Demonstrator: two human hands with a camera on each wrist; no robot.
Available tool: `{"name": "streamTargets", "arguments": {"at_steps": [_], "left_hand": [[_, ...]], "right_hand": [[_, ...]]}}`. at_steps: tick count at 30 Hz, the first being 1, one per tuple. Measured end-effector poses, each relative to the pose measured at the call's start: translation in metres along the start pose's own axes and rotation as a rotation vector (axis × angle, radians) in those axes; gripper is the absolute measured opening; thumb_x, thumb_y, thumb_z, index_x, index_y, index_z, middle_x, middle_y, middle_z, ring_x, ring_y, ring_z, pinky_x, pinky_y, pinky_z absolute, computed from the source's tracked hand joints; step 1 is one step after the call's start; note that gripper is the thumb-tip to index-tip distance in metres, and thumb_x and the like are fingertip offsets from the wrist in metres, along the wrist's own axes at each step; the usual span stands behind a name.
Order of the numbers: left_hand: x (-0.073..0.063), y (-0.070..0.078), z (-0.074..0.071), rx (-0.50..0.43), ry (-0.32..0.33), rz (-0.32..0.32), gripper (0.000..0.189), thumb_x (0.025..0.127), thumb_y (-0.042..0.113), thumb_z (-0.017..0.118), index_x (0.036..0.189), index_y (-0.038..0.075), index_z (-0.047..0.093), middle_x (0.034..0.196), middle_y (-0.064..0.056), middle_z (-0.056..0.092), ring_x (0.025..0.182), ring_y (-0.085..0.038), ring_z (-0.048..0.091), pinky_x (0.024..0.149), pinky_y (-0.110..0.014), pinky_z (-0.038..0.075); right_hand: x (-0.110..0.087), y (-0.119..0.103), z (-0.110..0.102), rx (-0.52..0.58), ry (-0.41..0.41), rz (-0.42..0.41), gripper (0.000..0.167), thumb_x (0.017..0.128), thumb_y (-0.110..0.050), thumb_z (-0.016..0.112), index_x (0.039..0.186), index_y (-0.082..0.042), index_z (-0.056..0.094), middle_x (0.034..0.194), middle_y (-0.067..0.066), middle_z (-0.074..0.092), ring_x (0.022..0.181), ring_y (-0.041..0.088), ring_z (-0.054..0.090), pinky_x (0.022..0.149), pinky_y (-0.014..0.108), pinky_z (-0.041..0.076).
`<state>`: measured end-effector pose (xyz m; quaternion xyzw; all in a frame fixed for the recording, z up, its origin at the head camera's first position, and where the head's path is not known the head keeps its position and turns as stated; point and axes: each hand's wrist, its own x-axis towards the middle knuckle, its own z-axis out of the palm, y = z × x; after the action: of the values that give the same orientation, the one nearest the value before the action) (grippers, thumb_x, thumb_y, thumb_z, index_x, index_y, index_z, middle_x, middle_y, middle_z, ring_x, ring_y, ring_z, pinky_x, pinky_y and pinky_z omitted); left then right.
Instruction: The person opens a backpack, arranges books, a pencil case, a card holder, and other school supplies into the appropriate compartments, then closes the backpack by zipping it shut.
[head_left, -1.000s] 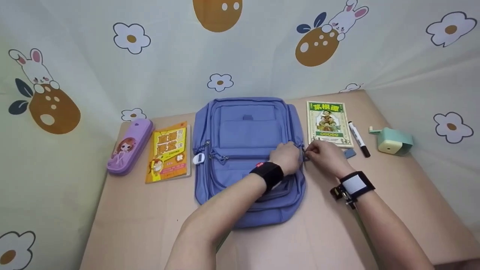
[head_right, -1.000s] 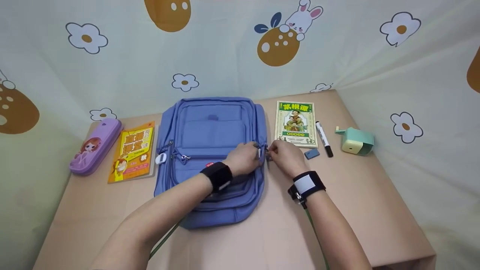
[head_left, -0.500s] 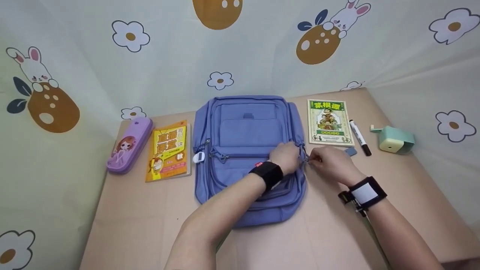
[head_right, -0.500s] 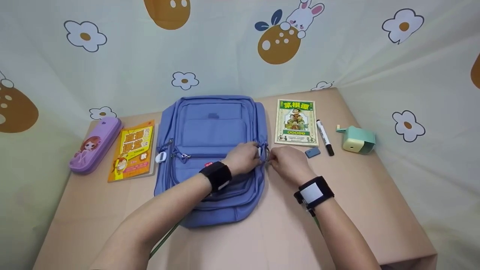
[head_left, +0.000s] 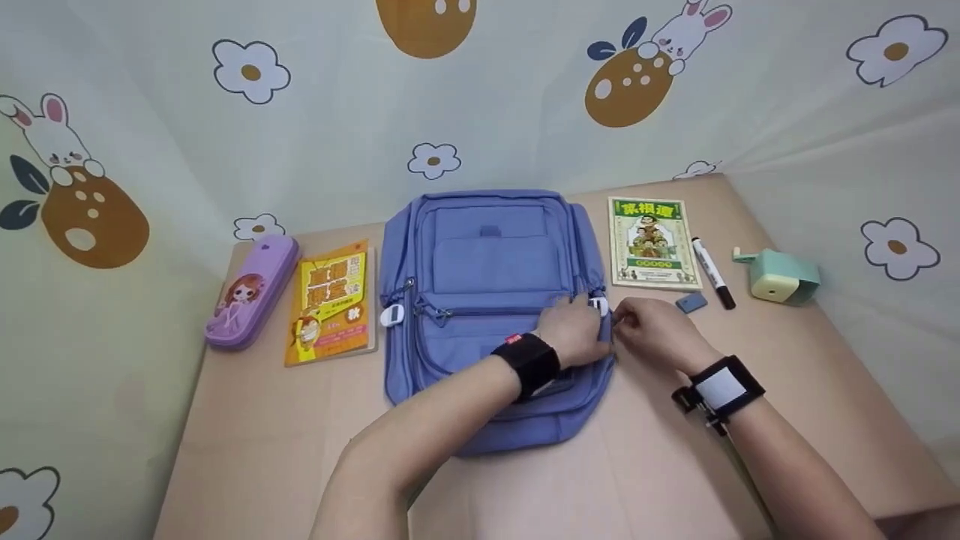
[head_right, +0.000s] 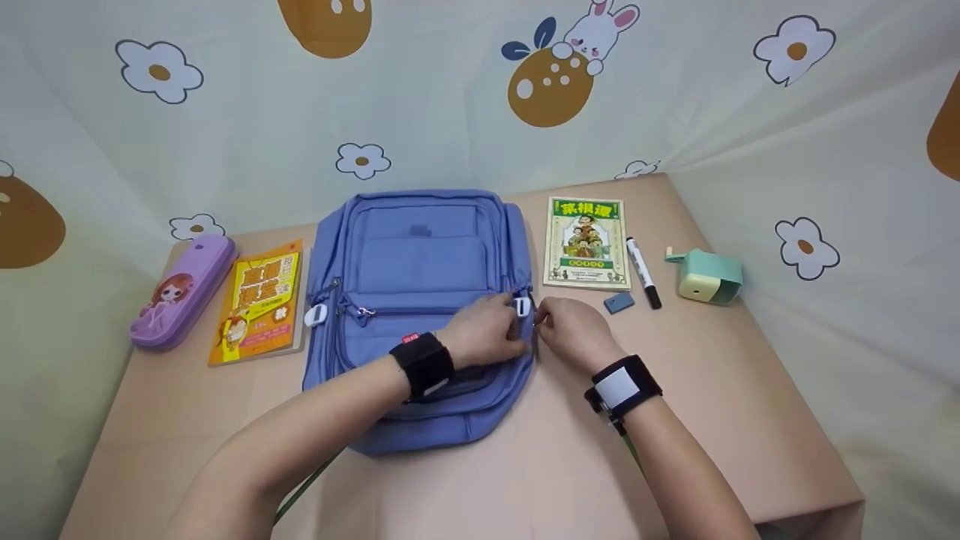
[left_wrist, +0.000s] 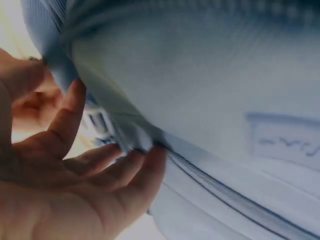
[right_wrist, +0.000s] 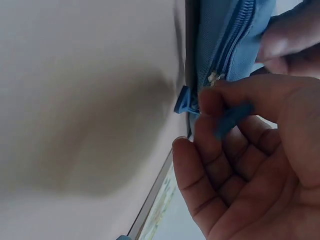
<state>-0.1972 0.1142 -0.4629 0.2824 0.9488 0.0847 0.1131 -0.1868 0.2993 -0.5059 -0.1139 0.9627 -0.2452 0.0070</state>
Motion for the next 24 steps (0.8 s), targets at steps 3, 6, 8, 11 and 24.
{"name": "streamTargets", "arguments": {"at_steps": [3,6,8,11,24], "left_hand": [[-0.017,0.005,0.005,0.035,-0.035,0.054,0.070,0.084,0.059,0.075,0.130,0.007,0.066,0.144,-0.011,0.054,0.136,-0.034,0.046,0.106,-0.051,0.046],[-0.035,0.008,0.010,0.111,-0.047,0.090,0.077,0.083,0.062,0.075,0.136,0.007,0.061,0.151,-0.012,0.048,0.143,-0.034,0.039,0.109,-0.054,0.042],[-0.045,0.009,0.013,0.179,-0.026,0.117,0.067,0.085,0.057,0.074,0.131,0.008,0.064,0.148,-0.013,0.052,0.136,-0.035,0.046,0.099,-0.052,0.050],[-0.053,0.006,0.010,0.227,-0.003,0.149,0.041,0.091,0.042,0.069,0.117,0.010,0.071,0.128,-0.012,0.063,0.112,-0.031,0.059,0.080,-0.044,0.057],[-0.039,-0.021,-0.014,-0.075,-0.195,0.169,0.009,0.099,0.013,0.058,0.099,0.010,0.066,0.094,-0.004,0.068,0.085,-0.022,0.065,0.078,-0.035,0.057]], "right_hand": [[0.000,0.000,0.002,-0.002,-0.011,0.016,0.009,0.089,-0.010,0.073,0.096,-0.007,0.075,0.092,0.008,0.074,0.086,0.029,0.069,0.081,0.049,0.055],[0.000,0.000,0.003,-0.021,0.002,0.011,0.008,0.088,-0.011,0.075,0.094,-0.006,0.076,0.090,0.008,0.074,0.083,0.029,0.068,0.080,0.049,0.055],[0.000,0.001,0.002,-0.030,0.015,0.003,0.007,0.088,-0.013,0.076,0.092,-0.007,0.076,0.088,0.008,0.073,0.080,0.028,0.068,0.078,0.048,0.055],[0.000,0.001,0.003,-0.030,0.019,-0.004,0.007,0.088,-0.016,0.077,0.090,-0.009,0.075,0.086,0.006,0.073,0.078,0.026,0.067,0.076,0.047,0.055],[-0.020,-0.007,0.004,-0.025,0.044,-0.007,0.005,0.086,-0.016,0.080,0.085,-0.016,0.075,0.085,0.000,0.072,0.078,0.022,0.067,0.073,0.045,0.054]]}}
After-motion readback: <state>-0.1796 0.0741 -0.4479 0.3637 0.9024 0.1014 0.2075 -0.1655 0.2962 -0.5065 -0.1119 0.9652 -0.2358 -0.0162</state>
